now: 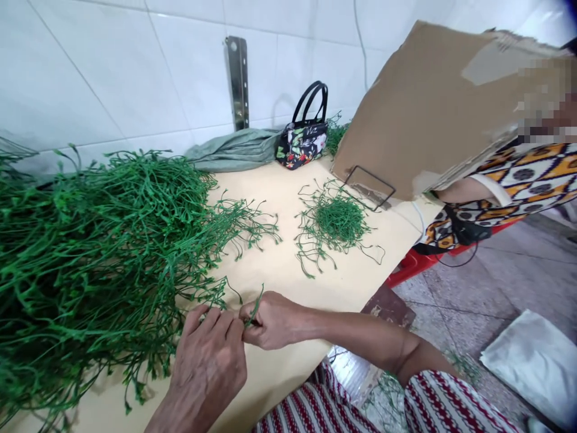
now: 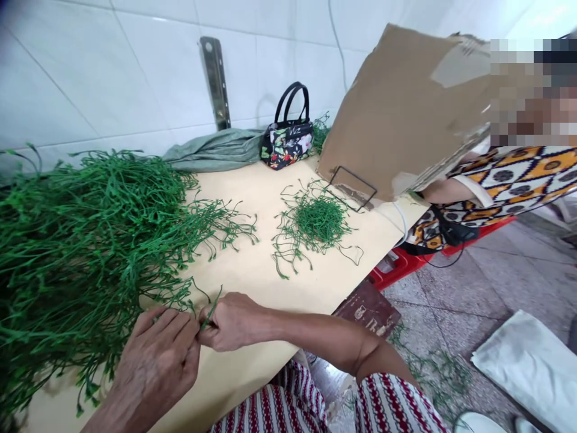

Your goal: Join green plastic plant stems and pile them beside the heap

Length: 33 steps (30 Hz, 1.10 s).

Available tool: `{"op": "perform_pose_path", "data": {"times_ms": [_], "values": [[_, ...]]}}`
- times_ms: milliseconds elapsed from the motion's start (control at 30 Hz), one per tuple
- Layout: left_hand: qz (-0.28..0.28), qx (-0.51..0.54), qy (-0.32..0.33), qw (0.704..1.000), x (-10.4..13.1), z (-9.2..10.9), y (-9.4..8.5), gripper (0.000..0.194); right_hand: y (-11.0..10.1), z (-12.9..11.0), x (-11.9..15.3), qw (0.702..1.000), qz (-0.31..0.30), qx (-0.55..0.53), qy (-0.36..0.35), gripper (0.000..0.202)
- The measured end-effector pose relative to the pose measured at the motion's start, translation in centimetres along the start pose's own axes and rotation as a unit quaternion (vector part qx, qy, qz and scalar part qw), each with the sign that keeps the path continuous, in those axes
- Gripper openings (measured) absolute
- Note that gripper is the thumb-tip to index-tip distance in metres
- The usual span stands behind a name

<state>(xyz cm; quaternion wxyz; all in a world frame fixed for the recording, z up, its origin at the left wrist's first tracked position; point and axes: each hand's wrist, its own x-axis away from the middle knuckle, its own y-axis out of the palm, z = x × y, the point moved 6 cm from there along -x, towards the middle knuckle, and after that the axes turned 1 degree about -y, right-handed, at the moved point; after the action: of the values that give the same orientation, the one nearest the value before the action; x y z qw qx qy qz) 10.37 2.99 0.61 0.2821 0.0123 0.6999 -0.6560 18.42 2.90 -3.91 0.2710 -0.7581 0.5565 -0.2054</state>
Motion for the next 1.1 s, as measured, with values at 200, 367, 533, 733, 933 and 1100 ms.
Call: {"op": "perform_pose_path", "data": {"times_ms": [200, 367, 533, 733, 933, 1100], "values": [[0.025, 0.187, -0.032, 0.982, -0.3, -0.9, -0.2, 0.024, 0.1, 0.3, 0.5, 0.998, 0.022, -0.052, 0.017, 0.024], [0.026, 0.356, -0.084, 0.930, -0.8, -1.3, -0.7, 0.028, 0.3, 0.1, 0.8, 0.960, -0.003, -0.280, 0.008, 0.009], [-0.014, 0.485, -0.175, 0.857, 0.4, -2.5, 0.3, 0.026, -2.2, -0.2, 2.1, 0.917, 0.005, -0.399, -0.007, 0.015], [0.007, 0.592, -0.262, 0.762, 2.2, -5.0, 0.3, 0.017, -12.2, 4.7, 5.5, 0.956, 0.281, 0.051, 0.065, 0.018], [0.078, 0.576, -0.297, 0.757, 3.0, -6.0, -0.1, 0.020, -14.6, 9.9, 7.3, 0.839, 0.310, 0.436, 0.101, 0.023], [0.090, 0.572, -0.311, 0.753, 3.6, -6.1, 0.6, 0.015, -12.1, 4.0, 5.8, 0.891, 0.336, 0.303, -0.028, 0.018]]}}
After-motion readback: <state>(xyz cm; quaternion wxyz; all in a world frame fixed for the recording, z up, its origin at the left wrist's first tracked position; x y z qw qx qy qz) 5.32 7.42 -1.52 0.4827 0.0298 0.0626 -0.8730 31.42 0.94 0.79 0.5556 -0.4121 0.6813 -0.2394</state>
